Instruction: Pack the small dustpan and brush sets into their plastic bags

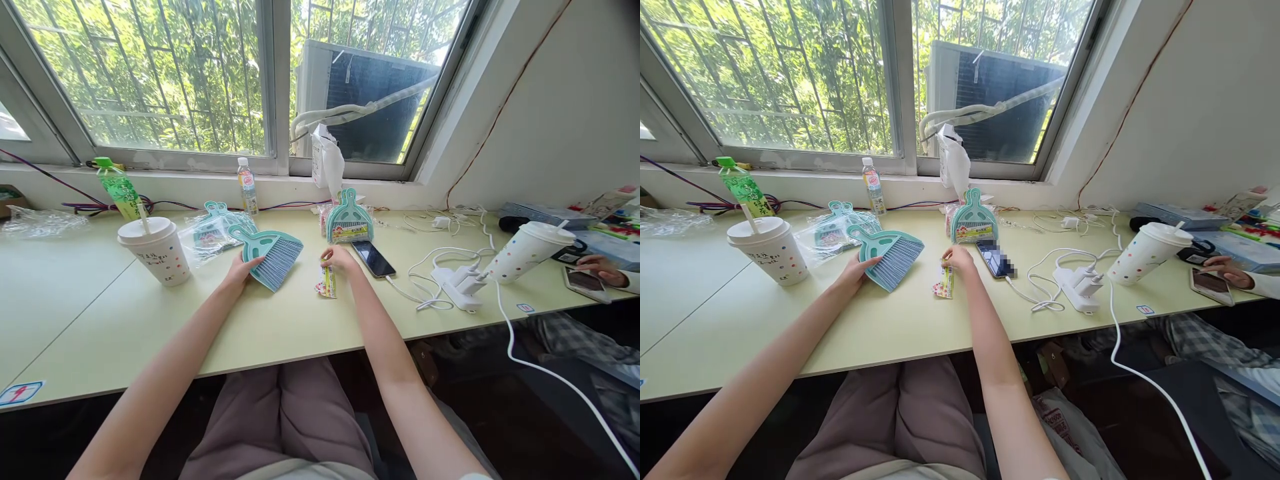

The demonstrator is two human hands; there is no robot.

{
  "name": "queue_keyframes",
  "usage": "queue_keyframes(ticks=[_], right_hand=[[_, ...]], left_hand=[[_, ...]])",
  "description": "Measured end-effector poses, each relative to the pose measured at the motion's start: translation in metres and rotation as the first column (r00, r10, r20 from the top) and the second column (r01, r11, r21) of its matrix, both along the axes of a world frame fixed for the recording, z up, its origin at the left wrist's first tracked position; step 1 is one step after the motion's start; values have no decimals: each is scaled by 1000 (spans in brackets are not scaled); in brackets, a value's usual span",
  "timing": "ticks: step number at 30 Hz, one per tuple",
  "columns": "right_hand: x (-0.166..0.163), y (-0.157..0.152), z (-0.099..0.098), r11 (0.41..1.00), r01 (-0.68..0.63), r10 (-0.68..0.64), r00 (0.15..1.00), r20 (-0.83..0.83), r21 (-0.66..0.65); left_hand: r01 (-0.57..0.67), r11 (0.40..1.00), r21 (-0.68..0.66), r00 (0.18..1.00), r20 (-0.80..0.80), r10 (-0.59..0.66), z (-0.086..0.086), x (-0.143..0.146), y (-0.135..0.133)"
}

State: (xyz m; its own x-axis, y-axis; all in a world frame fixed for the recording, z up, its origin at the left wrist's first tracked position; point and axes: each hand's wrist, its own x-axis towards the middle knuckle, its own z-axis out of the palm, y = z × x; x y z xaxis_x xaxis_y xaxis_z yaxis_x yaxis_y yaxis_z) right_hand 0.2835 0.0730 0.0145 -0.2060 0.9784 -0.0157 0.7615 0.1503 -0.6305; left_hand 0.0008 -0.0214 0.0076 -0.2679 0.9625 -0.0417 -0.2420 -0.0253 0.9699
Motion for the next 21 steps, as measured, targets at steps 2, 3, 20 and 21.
queue_keyframes(ticks=[2, 3, 20, 21], right_hand=[[-1, -1, 0, 1000, 9, -10, 1000, 24, 10], [-2, -1, 0, 1000, 3, -3, 1000, 18, 7], [-51, -18, 2, 967, -157, 243, 794, -558, 199], [-51, -17, 1, 963, -145, 247, 815, -524, 229]], left_hand=[[5, 1000, -9, 1000, 4, -5, 0, 0, 0], [9, 1000, -13, 1000, 7, -9, 0, -1, 0], [148, 989, 12, 985, -86, -147, 0, 5, -6], [149, 989, 14, 985, -92, -148, 1, 6, -7]])
